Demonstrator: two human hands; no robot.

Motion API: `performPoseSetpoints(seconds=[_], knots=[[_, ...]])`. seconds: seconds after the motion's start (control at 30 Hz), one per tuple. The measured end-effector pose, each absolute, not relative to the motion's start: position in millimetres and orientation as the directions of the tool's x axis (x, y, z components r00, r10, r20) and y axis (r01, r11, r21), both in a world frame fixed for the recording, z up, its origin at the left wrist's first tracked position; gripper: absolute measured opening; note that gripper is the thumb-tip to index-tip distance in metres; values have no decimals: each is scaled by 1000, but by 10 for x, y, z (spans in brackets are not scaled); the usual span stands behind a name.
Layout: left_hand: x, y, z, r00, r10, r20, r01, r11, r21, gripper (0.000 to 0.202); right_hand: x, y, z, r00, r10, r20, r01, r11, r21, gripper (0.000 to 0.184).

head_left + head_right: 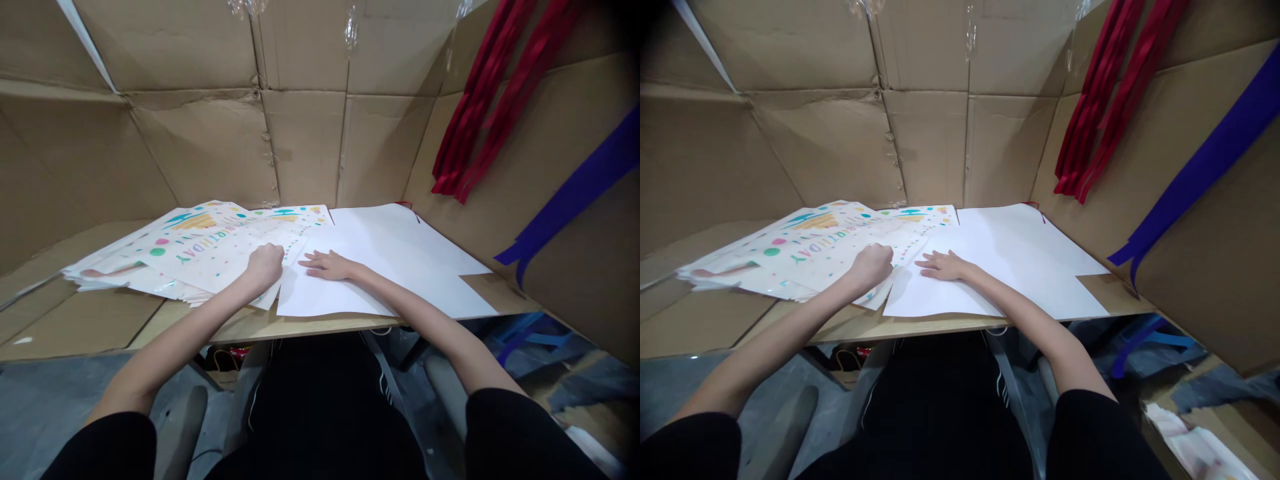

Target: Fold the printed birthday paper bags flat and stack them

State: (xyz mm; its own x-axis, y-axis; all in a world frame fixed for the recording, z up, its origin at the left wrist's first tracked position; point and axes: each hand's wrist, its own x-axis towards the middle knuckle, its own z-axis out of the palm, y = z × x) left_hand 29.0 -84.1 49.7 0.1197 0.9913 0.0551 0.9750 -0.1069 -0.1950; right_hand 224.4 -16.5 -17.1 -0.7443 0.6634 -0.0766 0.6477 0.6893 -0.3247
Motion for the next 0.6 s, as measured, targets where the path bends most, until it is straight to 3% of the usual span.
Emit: performPoseSetpoints(seconds=[0.07,0.17,0.37,0.47,0.6], knots=[[234,-793,511,117,993,32,986,-113,-124,31,2232,-135,-195,-737,671,-79,655,681,-327,62],[165,-737,521,189,976,-108,980,-194,-42,38,2221,-98,-219,-736,672,-83,659,682,-317,62],[117,-806,488,236,919,-317,957,-276,-89,57,2155,-153,-177,-713,697,-76,688,675,-265,53],[141,-822,415,215,937,-276,958,-257,-128,48,2057,-219,-119,-683,726,-78,722,656,-219,50],[203,-831,330,178,970,-168,966,-205,-161,43,1928,-264,-81,-657,752,-57,743,633,-220,64]])
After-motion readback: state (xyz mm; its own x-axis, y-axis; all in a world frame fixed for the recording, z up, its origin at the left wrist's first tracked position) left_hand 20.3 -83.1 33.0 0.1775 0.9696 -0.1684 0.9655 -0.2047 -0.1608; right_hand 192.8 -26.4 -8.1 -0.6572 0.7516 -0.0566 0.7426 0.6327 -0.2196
